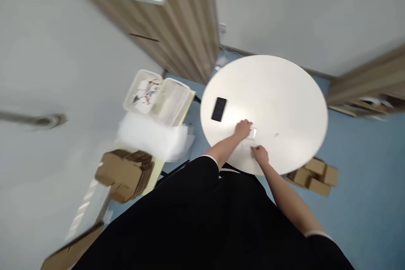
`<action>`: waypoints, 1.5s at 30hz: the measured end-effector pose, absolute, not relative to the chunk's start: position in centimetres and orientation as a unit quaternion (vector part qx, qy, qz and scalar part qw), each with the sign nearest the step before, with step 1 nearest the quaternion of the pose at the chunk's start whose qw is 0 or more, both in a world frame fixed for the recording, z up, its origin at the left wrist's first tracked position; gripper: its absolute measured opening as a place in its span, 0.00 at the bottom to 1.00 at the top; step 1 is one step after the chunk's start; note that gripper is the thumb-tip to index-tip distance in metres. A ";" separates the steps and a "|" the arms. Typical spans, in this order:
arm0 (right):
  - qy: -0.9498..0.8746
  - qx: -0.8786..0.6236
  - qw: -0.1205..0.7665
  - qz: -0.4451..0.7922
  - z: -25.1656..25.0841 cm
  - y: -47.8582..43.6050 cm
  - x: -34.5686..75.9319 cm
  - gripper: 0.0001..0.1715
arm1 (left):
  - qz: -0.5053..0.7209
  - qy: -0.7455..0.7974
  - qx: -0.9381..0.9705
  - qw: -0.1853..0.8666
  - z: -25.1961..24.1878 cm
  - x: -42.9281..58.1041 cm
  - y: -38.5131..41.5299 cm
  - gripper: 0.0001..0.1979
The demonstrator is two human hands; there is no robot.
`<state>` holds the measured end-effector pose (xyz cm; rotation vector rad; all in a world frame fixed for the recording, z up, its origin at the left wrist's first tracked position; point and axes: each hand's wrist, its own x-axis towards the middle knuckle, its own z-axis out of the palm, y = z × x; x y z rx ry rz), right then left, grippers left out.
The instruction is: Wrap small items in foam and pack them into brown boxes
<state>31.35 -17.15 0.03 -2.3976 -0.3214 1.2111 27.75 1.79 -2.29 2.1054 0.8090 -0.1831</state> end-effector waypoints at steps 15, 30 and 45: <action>-0.464 -0.714 0.231 0.471 6.5 21.3 12.6 0.10 | 0.169 0.616 0.629 0.443 4.4 -5.1 25.3 0.11; -0.700 -0.654 -0.091 0.273 1.1 45.9 -1.9 0.17 | 0.070 0.733 0.507 0.448 -1.0 -15.3 45.5 0.14; -0.594 -0.679 0.190 0.387 2.8 44.5 -1.7 0.25 | 0.241 0.719 0.482 0.439 3.7 -17.8 43.0 0.08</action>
